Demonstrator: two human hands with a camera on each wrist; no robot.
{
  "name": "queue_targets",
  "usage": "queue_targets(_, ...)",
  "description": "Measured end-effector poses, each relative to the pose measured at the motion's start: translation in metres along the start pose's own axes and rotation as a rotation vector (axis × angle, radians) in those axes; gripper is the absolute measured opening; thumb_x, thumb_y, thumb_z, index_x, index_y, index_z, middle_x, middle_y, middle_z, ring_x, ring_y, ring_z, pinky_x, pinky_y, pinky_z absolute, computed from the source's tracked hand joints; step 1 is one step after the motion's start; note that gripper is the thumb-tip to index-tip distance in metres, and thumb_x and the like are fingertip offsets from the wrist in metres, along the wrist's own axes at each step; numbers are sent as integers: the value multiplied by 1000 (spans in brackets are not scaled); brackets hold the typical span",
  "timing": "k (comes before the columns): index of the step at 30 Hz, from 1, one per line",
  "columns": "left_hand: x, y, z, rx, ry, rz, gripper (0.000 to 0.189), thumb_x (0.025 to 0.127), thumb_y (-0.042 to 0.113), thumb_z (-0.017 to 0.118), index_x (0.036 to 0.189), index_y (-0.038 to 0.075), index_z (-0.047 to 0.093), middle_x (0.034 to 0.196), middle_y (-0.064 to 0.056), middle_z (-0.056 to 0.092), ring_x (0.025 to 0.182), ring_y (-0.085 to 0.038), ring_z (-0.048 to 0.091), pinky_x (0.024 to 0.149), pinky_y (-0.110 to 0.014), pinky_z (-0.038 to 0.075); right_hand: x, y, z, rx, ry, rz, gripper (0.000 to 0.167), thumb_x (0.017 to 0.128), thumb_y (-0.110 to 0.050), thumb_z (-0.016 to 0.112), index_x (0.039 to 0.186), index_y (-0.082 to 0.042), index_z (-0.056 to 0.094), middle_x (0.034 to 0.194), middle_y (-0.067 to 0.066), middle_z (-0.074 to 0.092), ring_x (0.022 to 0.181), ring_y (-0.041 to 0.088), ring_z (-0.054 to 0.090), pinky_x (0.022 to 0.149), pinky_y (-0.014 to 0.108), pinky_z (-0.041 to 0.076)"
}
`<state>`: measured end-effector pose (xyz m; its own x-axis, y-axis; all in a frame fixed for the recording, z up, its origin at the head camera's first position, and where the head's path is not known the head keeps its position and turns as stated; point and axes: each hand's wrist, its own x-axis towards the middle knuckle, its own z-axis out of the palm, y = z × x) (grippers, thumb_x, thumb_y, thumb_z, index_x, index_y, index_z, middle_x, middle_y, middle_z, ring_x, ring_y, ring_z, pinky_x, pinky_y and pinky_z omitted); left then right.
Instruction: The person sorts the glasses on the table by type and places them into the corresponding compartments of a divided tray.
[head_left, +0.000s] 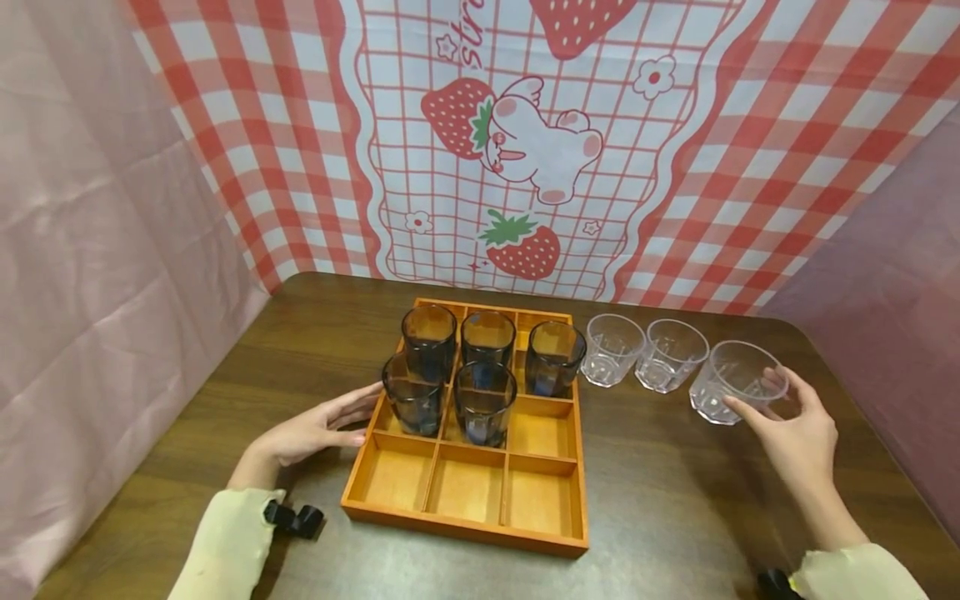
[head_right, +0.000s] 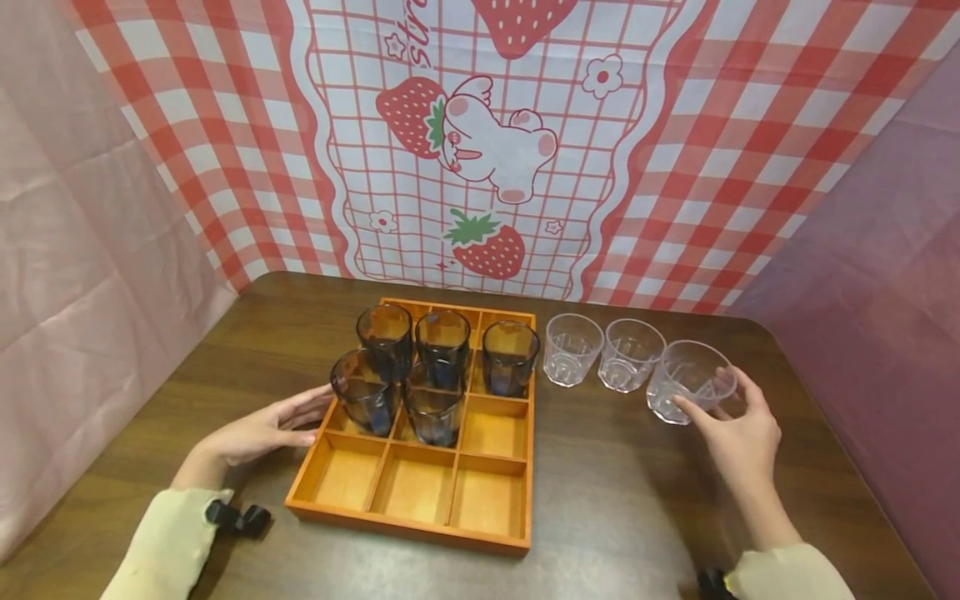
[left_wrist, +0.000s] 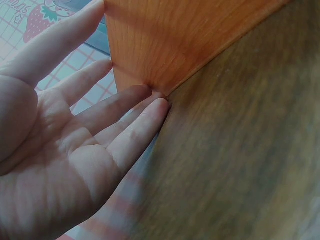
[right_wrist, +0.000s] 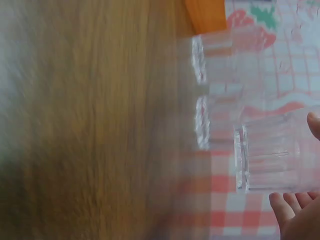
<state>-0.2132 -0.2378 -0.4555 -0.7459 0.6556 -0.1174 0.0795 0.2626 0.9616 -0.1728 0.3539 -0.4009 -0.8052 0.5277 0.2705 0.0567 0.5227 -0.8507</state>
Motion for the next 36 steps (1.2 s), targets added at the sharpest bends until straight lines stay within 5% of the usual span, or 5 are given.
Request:
queue_targets(11, 1, -1, 2, -20, 3, -19, 80, 96, 16, 60, 157, 7, 9, 161, -25, 11, 146, -45, 17, 113, -60, 24, -48, -32, -6, 131, -175, -293, 74, 69, 16, 77, 136, -6, 53, 114, -27, 63, 102, -14, 59, 78, 4, 49)
queue_targets(17, 0, 0, 1, -33, -2, -10, 80, 96, 16, 60, 157, 7, 10, 161, -24, 12, 146, -44, 17, 114, -44, 33, -72, -47, 0, 287, -332, -301, 72, 72, 19, 73, 138, 1, 49, 120, -21, 65, 108, -9, 60, 81, 7, 50)
queue_targets(20, 0, 1, 1, -29, 3, -16, 80, 96, 16, 61, 157, 7, 10, 161, -25, 12, 146, -45, 17, 115, -46, 32, -82, -55, 7, 296, -388, -301, 73, 72, 17, 74, 139, 3, 47, 122, -21, 65, 110, -8, 59, 83, 9, 50)
queue_targets(22, 0, 2, 1, -20, 5, -20, 80, 96, 16, 60, 156, 6, 10, 160, -25, 12, 146, -46, 17, 114, -61, 23, -89, -61, 14, 317, -413, -311, 74, 70, 18, 75, 138, 3, 48, 122, -19, 65, 110, -7, 59, 84, 10, 50)
queue_targets(36, 0, 2, 1, -15, -4, 1, 78, 97, 15, 59, 156, 4, 10, 160, -27, 11, 145, -47, 17, 114, -61, 21, -122, -101, 66, 470, -633, -386, 80, 64, 15, 80, 137, 4, 48, 127, -12, 63, 114, 0, 60, 88, 18, 53)
